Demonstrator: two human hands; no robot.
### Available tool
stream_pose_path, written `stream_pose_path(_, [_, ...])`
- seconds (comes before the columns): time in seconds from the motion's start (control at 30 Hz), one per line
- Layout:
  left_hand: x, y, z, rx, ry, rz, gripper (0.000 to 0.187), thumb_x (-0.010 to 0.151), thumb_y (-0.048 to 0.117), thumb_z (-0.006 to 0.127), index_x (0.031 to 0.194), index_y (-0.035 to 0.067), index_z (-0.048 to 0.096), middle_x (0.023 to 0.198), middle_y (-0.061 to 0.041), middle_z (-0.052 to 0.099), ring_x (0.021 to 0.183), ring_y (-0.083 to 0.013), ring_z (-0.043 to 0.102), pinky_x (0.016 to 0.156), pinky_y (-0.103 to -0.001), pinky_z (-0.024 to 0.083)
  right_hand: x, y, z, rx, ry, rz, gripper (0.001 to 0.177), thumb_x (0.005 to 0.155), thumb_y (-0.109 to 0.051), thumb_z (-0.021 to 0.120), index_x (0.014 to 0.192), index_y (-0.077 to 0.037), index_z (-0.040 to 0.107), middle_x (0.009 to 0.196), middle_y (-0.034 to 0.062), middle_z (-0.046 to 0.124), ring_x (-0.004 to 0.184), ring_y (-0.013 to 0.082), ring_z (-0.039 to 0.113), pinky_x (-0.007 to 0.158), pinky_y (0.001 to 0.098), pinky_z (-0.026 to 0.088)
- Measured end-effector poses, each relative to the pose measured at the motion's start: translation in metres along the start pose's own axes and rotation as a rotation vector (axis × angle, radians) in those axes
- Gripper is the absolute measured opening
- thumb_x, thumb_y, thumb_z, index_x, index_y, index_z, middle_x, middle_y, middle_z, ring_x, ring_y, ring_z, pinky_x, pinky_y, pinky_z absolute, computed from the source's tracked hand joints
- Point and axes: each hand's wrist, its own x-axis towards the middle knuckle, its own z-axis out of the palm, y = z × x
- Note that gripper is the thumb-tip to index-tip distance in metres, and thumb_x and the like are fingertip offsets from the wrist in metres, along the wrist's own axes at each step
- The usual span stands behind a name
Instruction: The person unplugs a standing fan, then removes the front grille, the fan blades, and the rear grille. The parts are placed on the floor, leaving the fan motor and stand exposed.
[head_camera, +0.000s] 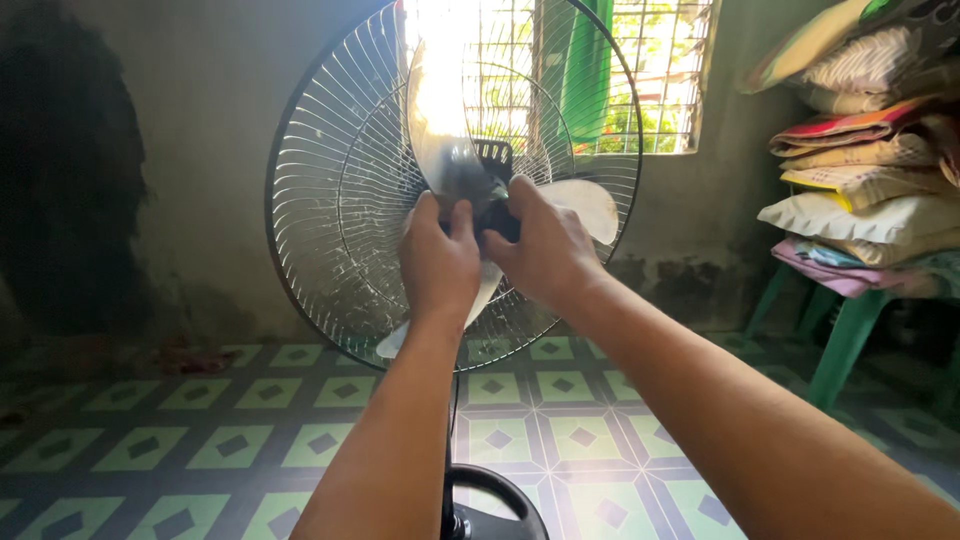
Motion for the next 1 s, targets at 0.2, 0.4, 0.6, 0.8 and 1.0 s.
stream_pose_path(0.2, [0.000, 0.005, -0.003, -0.006, -0.019, -0.056, 0.023, 0.097, 0.025, 0.066, 0.102, 0.003, 0.064, 0.100, -0.017, 0.071, 0.093, -0.0401, 0.070, 0.079, -0.049, 0.052, -0.003, -0.006, -0.003, -0.039, 0.019, -0.069, 0.041, 0.080, -0.027, 0.077, 0.105, -0.007, 0.052, 0.095, 0.0212, 0.072, 0.095, 0.0460, 0.067, 0.078, 0.0538, 0.051])
stream_pose_path(0.4, [-0.001, 0.008, -0.004, 0.047, -0.015, -0.025, 0.024, 0.097, 0.026, 0.066, 0.104, 0.003, 0.063, 0.104, -0.020, 0.069, 0.095, -0.0433, 0.067, 0.078, -0.051, 0.051, -0.007, -0.001, 0.001, -0.023, 0.051, -0.101, 0.040, 0.084, -0.029, 0.073, 0.108, -0.005, 0.051, 0.095, 0.0240, 0.072, 0.092, 0.0473, 0.068, 0.078, 0.0533, 0.053])
stream_pose_path(0.6, [-0.001, 0.010, -0.004, 0.065, -0.044, -0.026, 0.025, 0.097, 0.026, 0.064, 0.106, 0.003, 0.062, 0.106, -0.021, 0.069, 0.097, -0.0457, 0.066, 0.079, -0.053, 0.050, -0.003, 0.013, 0.009, 0.015, 0.068, -0.010, 0.043, 0.086, -0.036, 0.074, 0.106, -0.004, 0.055, 0.090, 0.0240, 0.071, 0.086, 0.0459, 0.069, 0.074, 0.0506, 0.054])
stream_pose_path(0.8, [-0.016, 0.010, -0.006, -0.057, 0.007, -0.155, 0.026, 0.096, 0.027, 0.064, 0.109, 0.005, 0.065, 0.103, -0.022, 0.072, 0.098, -0.0447, 0.069, 0.080, -0.052, 0.051, -0.015, -0.001, 0.019, 0.474, 0.098, 0.434, 0.047, 0.089, -0.043, 0.068, 0.093, 0.002, 0.057, 0.070, 0.0167, 0.072, 0.059, 0.0235, 0.071, 0.056, 0.0398, 0.056])
stream_pose_path(1.0, [-0.013, 0.008, -0.004, 0.010, -0.002, -0.092, 0.028, 0.097, 0.027, 0.064, 0.109, 0.002, 0.063, 0.103, -0.022, 0.072, 0.097, -0.0466, 0.067, 0.080, -0.053, 0.050, -0.012, 0.001, 0.003, 0.462, -0.005, 0.484, 0.047, 0.096, -0.045, 0.064, 0.098, 0.002, 0.060, 0.068, 0.0146, 0.070, 0.056, 0.0233, 0.070, 0.055, 0.0382, 0.056])
